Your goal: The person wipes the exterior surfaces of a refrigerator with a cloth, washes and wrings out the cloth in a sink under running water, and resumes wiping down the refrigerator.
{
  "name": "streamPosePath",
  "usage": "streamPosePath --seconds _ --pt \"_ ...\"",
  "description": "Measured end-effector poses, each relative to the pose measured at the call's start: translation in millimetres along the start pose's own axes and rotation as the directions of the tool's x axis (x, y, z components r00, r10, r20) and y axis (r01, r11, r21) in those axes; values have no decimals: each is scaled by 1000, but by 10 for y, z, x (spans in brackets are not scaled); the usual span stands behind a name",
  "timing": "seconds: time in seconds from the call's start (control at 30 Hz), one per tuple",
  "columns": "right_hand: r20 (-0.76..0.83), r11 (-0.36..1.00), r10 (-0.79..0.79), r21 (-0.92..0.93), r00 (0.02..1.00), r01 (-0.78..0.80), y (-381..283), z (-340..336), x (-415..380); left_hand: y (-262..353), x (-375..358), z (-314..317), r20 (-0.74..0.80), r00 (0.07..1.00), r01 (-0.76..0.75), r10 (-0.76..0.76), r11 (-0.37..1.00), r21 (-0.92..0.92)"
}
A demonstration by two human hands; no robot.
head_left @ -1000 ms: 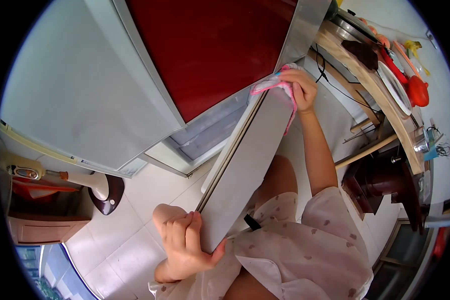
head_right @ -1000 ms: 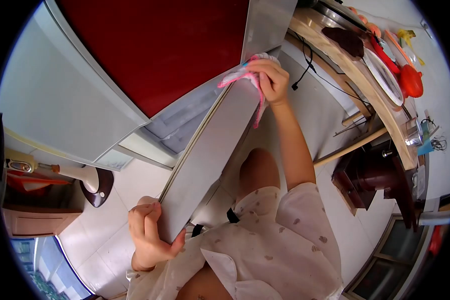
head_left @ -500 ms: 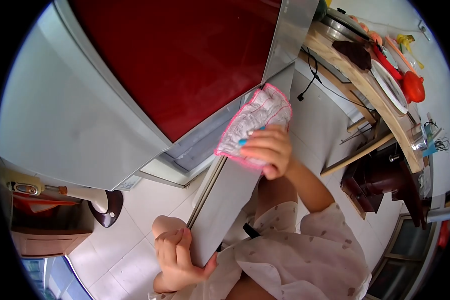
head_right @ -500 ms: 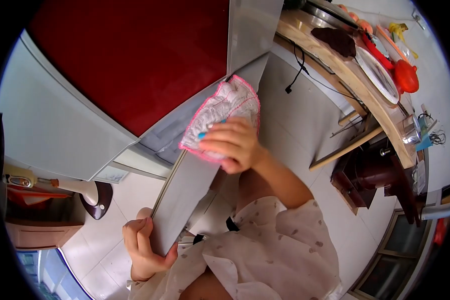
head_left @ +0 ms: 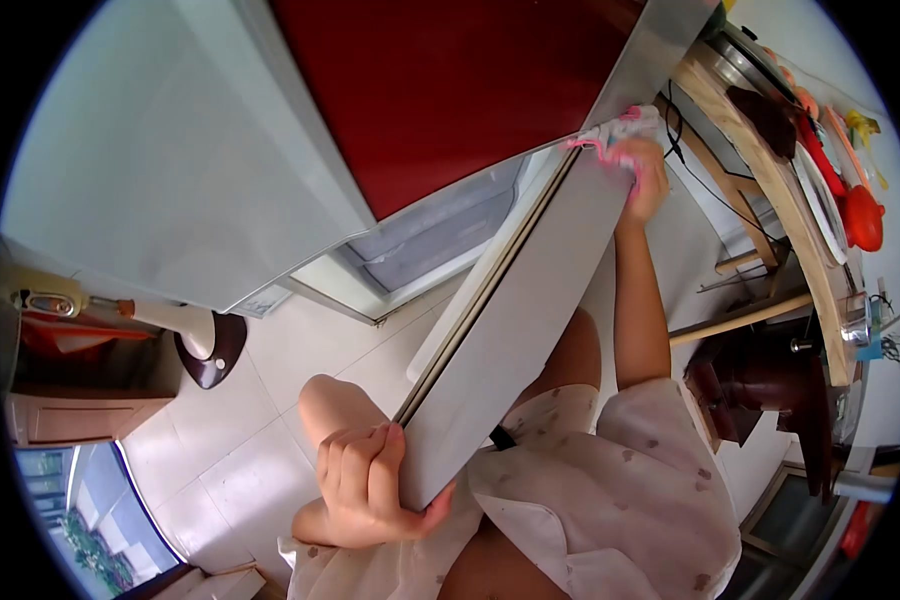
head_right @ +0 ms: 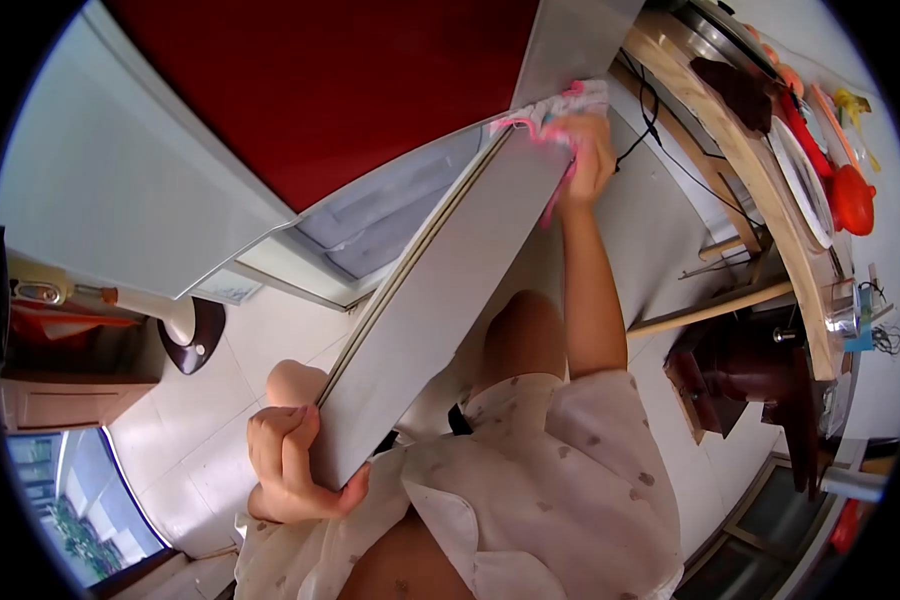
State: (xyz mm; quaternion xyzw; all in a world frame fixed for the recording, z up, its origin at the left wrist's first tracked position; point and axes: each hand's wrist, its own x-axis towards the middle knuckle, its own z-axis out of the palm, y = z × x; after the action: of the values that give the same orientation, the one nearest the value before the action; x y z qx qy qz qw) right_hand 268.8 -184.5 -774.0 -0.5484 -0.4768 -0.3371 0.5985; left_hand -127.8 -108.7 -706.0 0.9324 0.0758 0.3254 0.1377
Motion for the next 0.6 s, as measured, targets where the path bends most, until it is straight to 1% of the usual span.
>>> streamPosePath --seconds 0.03,0.07,0.1,0.13,0.17,0.2,0.23,0.27,0.3,0.33,0.37,0.4,0.43,0.47,0.5,0.53,0.57,0.6 --pt "64 1000 -30 -5 998 30 -221 -2 -43 -4 6 6 -5 1000 6 -6 1000 10" --pt "164 999 -46 15 985 44 -579 36 -105 -5 7 7 -9 1000 14 -14 1000 9" --pt "186 999 -32 -4 982 33 -964 114 -195 -4 3 4 -9 1000 25 -25 1000 5" --pt "268 988 -152 7 951 156 -1282 148 -229 -11 -2 -1 -8 999 35 -35 999 9" --pt "383 995 -98 21 919 97 -1656 201 -291 -20 -5 -7 -8 998 62 -63 998 -10" --pt "429 989 -110 -39 896 140 -2049 288 -332 -30 -6 -12 -7 996 91 -91 995 -29" --pt "473 978 -122 -94 872 188 -2286 351 -335 -62 -9 -3 -8 995 102 -102 995 -20" --pt "474 980 -125 -80 872 184 -2319 364 -311 -110 -17 6 -14 993 116 -117 991 -62" --pt "552 981 -122 -59 825 184 -2345 371 -298 -151 -28 -6 -21 991 131 -134 986 -103" --pt "626 982 -120 -37 771 183 -2370 373 -289 -188 -43 -49 35 987 162 -159 975 -151" --pt "703 977 -162 16 693 212 -2239 344 -211 -222 -61 -74 35 985 174 -171 975 -142" --pt "729 978 -173 50 663 200 -2052 320 -94 -265 -84 -75 31 974 224 -223 948 -225" --pt "707 972 -177 14 684 237 -1823 289 9 -315 -129 -79 31 961 270 -274 912 -307" --pt "699 987 -95 -26 708 158 -1503 233 32 -404 -222 -67 33 948 308 -316 891 -334" --pt "696 968 -128 -68 706 242 -1223 191 156 -470 -311 -4 26 945 316 -326 890 -329" --pt "692 923 -55 -240 720 301 -1065 135 267 -532 -403 69 -12 911 355 -412 797 -488" --pt "662 925 -55 -247 748 287 -918 108 294 -582 -481 126 -34 866 366 -499 680 -635" --pt "632 929 -53 -252 773 269 -838 124 264 -621 -522 152 -53 876 360 -480 723 -589"
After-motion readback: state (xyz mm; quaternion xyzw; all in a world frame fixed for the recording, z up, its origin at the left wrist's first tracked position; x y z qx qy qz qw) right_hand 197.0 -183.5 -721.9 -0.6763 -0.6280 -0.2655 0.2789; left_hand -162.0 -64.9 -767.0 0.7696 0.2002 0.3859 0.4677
